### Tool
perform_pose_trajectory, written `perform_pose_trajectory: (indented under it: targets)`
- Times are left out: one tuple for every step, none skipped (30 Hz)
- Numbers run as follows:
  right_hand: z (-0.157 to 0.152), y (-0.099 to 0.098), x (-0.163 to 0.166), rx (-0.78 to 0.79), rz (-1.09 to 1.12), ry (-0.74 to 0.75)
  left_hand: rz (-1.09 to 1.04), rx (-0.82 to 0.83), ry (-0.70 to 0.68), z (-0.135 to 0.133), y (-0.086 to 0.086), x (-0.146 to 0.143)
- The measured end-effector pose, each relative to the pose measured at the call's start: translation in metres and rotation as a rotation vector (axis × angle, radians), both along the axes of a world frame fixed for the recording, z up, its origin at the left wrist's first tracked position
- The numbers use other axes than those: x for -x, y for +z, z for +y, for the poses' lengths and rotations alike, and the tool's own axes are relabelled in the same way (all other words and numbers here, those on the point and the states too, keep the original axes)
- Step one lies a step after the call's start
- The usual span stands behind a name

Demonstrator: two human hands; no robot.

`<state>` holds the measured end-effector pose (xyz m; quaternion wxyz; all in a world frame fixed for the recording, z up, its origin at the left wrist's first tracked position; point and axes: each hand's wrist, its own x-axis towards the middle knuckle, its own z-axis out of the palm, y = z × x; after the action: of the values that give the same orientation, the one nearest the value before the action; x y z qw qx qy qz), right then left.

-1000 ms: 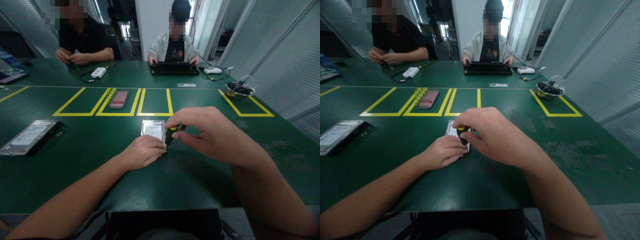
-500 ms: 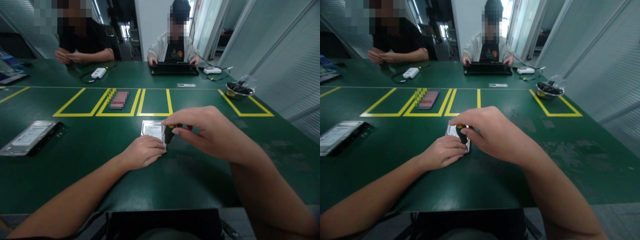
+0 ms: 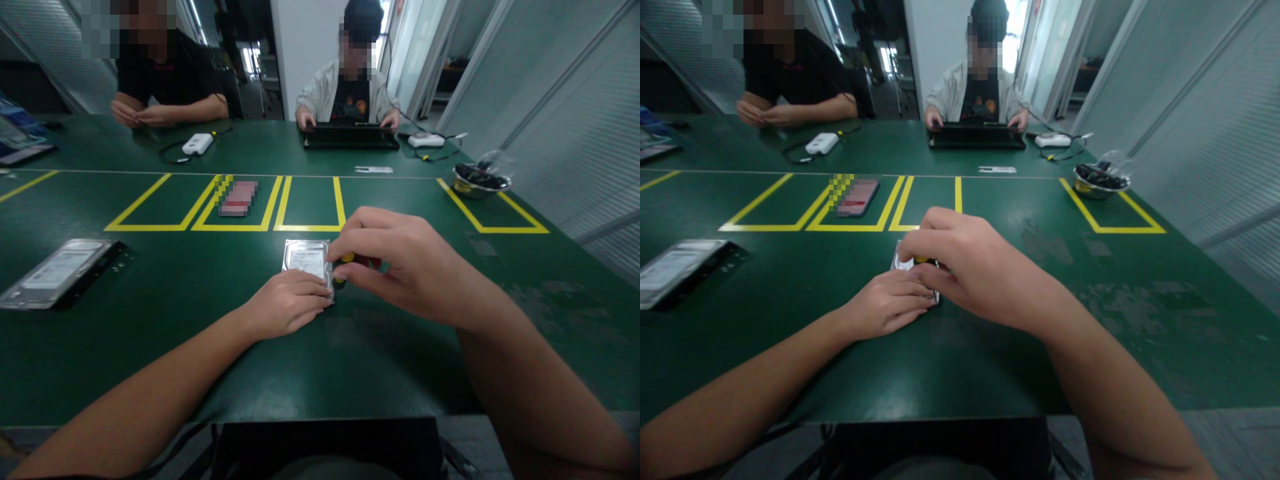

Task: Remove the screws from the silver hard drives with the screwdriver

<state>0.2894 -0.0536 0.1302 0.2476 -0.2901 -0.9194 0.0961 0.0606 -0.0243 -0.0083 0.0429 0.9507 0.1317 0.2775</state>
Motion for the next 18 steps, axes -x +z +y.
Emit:
perform_pose_trajectory:
  targets:
    - [0.0000,0.0006,-0.0005,0.014,0.003,0.021,-0.001,-0.004,0.001,0.0000,0.0000,0.0000]
    - [0.0000,0.0013,-0.0012,0.025,0.003,0.039,0.000,-0.007,0.002,0.0001,0.0000,0.0001]
    - [0.0000,0.0020,-0.0021,0.029,0.002,0.053,-0.002,-0.010,0.002,0.0001,-0.0001,0.0001]
    - [0.0001,0.0026,-0.0031,0.028,-0.002,0.062,-0.003,-0.013,0.002,0.0001,-0.0002,0.0002]
    - [0.0001,0.0030,-0.0041,0.022,-0.003,0.069,-0.004,-0.014,0.002,0.0002,-0.0003,0.0002]
    - [0.0002,0.0033,-0.0050,0.019,-0.008,0.075,-0.003,-0.013,0.001,0.0002,-0.0004,0.0003]
    - [0.0003,0.0033,-0.0056,0.014,-0.009,0.084,-0.001,-0.012,-0.001,0.0002,-0.0005,0.0004]
    - [0.0004,0.0032,-0.0058,0.009,-0.011,0.089,0.003,-0.009,-0.001,0.0002,-0.0006,0.0005]
    - [0.0006,0.0028,-0.0054,0.002,-0.016,0.081,0.006,-0.007,-0.001,0.0002,-0.0008,0.0007]
    - [0.0009,0.0022,-0.0044,-0.008,-0.027,0.054,0.008,-0.006,0.000,0.0002,-0.0009,0.0009]
    - [0.0012,0.0013,-0.0029,-0.024,-0.041,0.013,0.008,-0.006,0.001,0.0002,-0.0011,0.0010]
    - [0.0017,0.0002,-0.0011,-0.041,-0.057,-0.034,0.009,-0.004,0.001,0.0002,-0.0012,0.0011]
    - [0.0021,-0.0011,0.0006,-0.059,-0.069,-0.074,0.011,-0.002,0.002,0.0001,-0.0012,0.0011]
    - [0.0026,-0.0024,0.0020,-0.074,-0.073,-0.099,0.012,0.000,0.002,0.0001,-0.0011,0.0010]
    - [0.0030,-0.0037,0.0029,-0.083,-0.069,-0.100,0.013,0.002,0.003,0.0001,-0.0010,0.0009]
    - [0.0033,-0.0047,0.0032,-0.082,-0.061,-0.083,0.011,0.000,0.004,0.0000,-0.0008,0.0006]
    - [0.0035,-0.0053,0.0030,-0.071,-0.053,-0.055,0.007,-0.005,0.004,-0.0001,-0.0005,0.0003]
    - [0.0034,-0.0056,0.0023,-0.052,-0.052,-0.024,0.001,-0.011,0.004,-0.0002,-0.0002,0.0000]
